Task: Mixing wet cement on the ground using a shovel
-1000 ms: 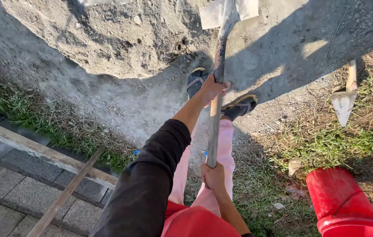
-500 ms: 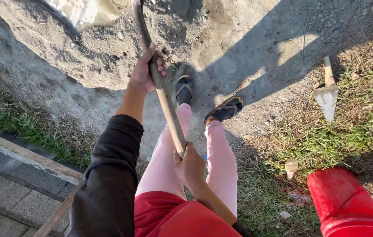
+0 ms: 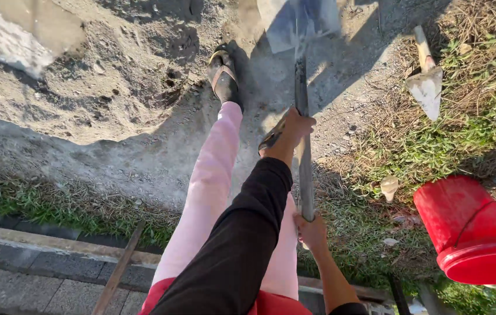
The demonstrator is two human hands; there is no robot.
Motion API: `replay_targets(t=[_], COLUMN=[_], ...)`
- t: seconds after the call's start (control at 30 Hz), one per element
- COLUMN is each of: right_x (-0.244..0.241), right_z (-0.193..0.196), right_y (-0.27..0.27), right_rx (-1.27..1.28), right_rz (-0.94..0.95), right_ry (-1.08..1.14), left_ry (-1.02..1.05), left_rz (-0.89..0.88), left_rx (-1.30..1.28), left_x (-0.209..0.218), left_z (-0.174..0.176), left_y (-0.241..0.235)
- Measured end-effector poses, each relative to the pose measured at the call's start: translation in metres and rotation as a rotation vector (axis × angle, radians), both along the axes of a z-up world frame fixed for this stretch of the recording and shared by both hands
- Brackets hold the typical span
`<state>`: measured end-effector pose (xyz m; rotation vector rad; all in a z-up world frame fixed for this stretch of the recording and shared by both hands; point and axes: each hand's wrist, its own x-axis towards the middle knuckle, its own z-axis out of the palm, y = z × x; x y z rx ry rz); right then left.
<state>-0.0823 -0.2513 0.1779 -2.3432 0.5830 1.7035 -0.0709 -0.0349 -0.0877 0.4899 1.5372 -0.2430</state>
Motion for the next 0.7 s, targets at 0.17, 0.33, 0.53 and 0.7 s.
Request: replay_targets(t=[0.17,0.33,0.53,0.7], right_x=[-0.026,-0.041,-0.044,-0.061], right_z=[-0.040,-0.070,-0.024,-0.035], right_y=[0.052,0.167,0.284,0.207], right_rx=[-0.061,-0.030,-0.005,-0.011], right_rz=[0.017,0.193,0.362,0.453], right_ry=[0.002,0.011,0.152,0.073], left_ry=[0.024,0.000,0.013,-0.030], left_rz=[-0.082,0.076,0.059,0.157], left_rx=[0.011,0.032,-0.021,0.108], left_x=[-0.013,-0.066,-0.096,-0.133], left_z=[-0.036,0.016,0.067,0.052], left_y=[0.055,0.223,0.314,0.275])
